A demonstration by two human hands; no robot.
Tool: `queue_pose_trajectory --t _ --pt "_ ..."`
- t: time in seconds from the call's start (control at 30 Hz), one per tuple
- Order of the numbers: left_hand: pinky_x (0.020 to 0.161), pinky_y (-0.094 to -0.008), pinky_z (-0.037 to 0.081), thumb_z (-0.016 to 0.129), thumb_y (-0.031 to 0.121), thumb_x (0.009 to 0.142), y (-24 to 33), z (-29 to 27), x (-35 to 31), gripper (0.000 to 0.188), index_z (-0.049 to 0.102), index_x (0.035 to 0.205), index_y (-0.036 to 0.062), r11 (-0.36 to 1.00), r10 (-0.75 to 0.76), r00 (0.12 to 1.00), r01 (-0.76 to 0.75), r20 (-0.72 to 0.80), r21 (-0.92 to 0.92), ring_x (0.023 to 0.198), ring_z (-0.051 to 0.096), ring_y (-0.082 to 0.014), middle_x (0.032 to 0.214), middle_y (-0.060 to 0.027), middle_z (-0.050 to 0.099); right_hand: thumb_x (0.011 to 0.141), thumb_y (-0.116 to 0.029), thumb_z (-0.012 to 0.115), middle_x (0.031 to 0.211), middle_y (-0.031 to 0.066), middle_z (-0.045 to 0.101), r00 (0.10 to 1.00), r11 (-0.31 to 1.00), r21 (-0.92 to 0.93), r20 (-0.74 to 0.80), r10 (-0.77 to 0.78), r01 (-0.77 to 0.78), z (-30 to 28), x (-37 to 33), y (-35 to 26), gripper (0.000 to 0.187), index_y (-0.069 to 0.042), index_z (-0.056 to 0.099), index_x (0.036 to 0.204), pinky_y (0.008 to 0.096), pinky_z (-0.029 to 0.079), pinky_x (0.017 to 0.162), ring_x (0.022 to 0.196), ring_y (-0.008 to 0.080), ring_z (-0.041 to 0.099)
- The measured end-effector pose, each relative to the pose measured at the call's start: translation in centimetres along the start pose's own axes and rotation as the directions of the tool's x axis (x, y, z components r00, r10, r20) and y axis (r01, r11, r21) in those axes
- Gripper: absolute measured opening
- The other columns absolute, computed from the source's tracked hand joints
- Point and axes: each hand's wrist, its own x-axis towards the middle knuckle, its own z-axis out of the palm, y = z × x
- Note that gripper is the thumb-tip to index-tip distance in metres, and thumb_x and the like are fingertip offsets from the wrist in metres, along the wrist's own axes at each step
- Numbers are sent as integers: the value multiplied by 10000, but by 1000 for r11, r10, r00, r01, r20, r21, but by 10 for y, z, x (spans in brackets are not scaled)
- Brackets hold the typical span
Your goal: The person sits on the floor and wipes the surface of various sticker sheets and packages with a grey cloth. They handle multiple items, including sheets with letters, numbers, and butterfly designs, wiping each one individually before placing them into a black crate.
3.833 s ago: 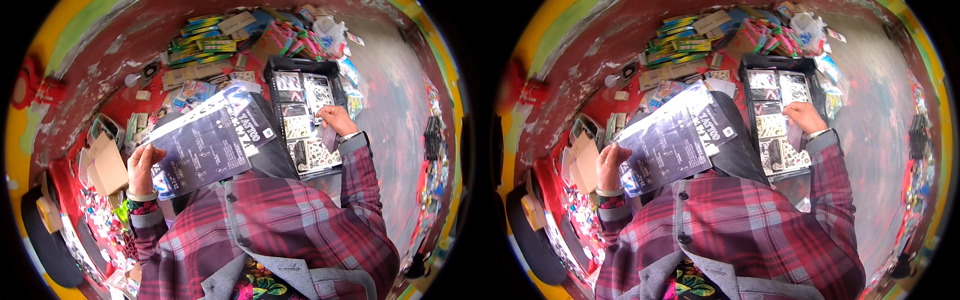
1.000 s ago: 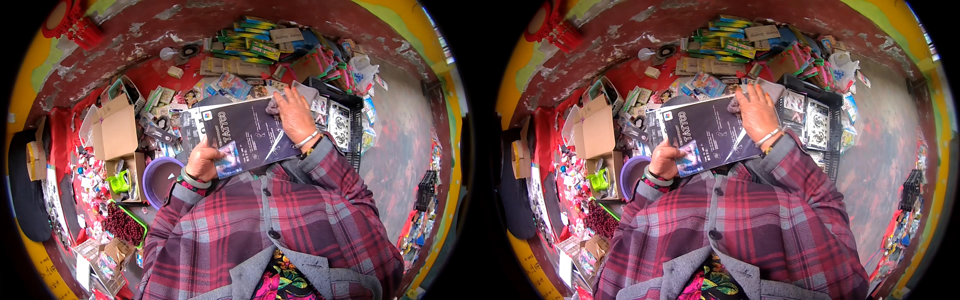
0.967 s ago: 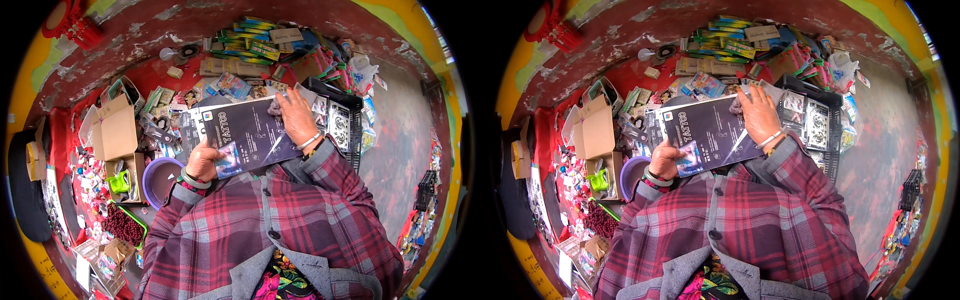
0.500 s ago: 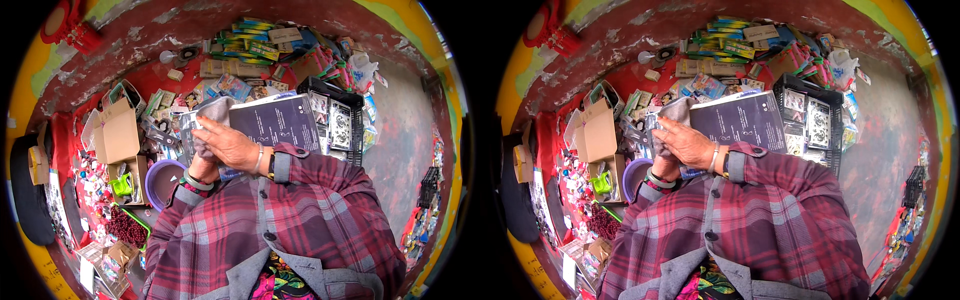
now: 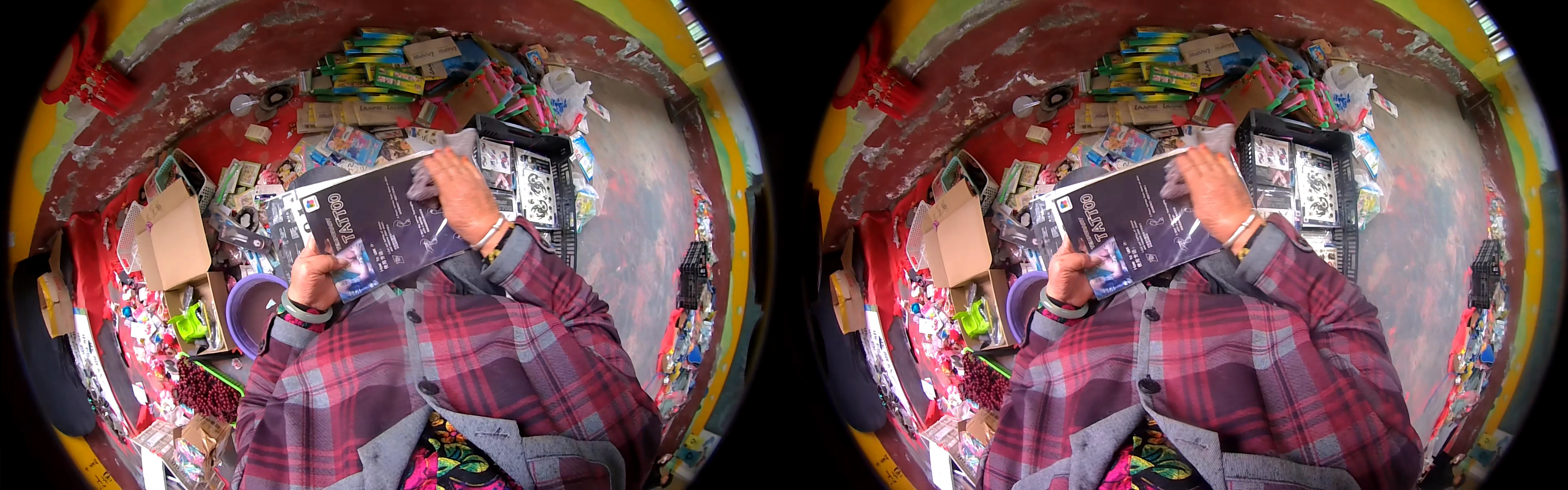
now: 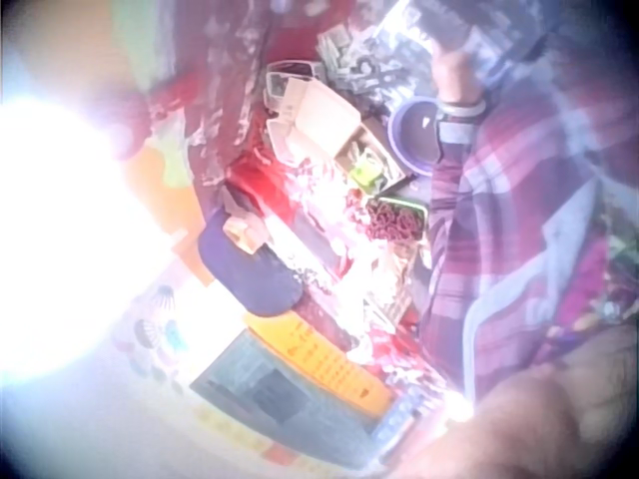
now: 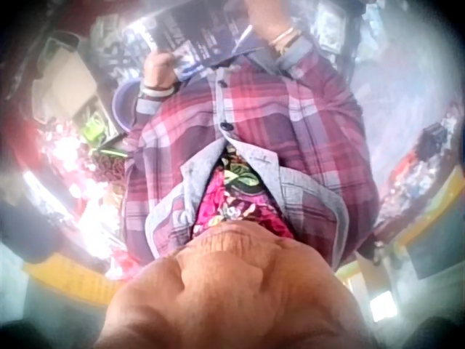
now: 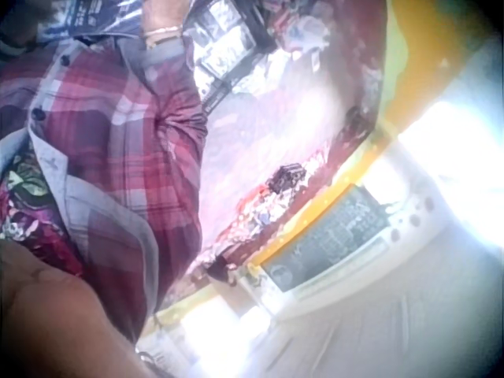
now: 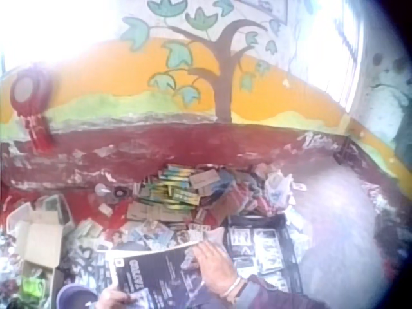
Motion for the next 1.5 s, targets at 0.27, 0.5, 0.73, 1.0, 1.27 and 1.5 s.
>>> queue_pose_trajectory --t 0.27,0.5,0.73,1.0,1.27,1.5 --pt "773 -403 554 336 -177 678 0 -2 2 702 326 1348 34 999 26 999 -27 -25 -32 1091 541 -318 1279 -151 470 808 -27 538 984 162 606 894 972 163 -390 220 -167 -51 3 20 359 -25 514 1166 378 495 760 892 340 595" --pt "869 -425 500 440 190 954 -7 -8 13 295 468 1211 50 950 -56 995 27 -83 -311 1030 570 -286 1141 -128 563 773 -77 572 1138 116 593 898 771 463 -276 -343 437 -30 18 -75 411 -62 547 1183 346 430 860 1054 268 571" --pt "896 -422 478 440 227 959 -8 -13 12 269 496 1170 68 970 -36 995 13 -91 -243 1029 567 -256 1113 -101 582 767 -153 630 1367 172 402 855 762 489 63 -515 424 16 -7 -86 553 -163 470 1296 397 331 987 1283 305 386" --pt "945 -490 444 489 173 939 -9 3 12 279 478 1182 36 972 35 992 -62 -121 -225 1071 556 -293 1154 -111 573 799 -96 488 1328 176 451 951 950 172 123 -282 260 -9 -34 -21 468 -129 493 1266 418 314 998 1252 312 422" --pt "957 -493 433 488 161 936 -9 -2 10 277 470 1187 44 977 14 989 -45 -148 -210 1083 545 -292 1165 -96 562 758 10 498 1234 179 506 1000 995 99 21 9 -11 -23 -52 33 498 -114 509 1240 388 442 895 1130 351 498" --pt "965 -500 425 485 155 933 -8 -2 8 287 469 1194 37 979 32 986 -64 -163 -194 1098 536 -299 1182 -112 553 801 7 480 1201 164 538 947 997 -2 -314 69 -73 -72 -18 65 429 -47 509 1226 408 433 879 1060 316 549"
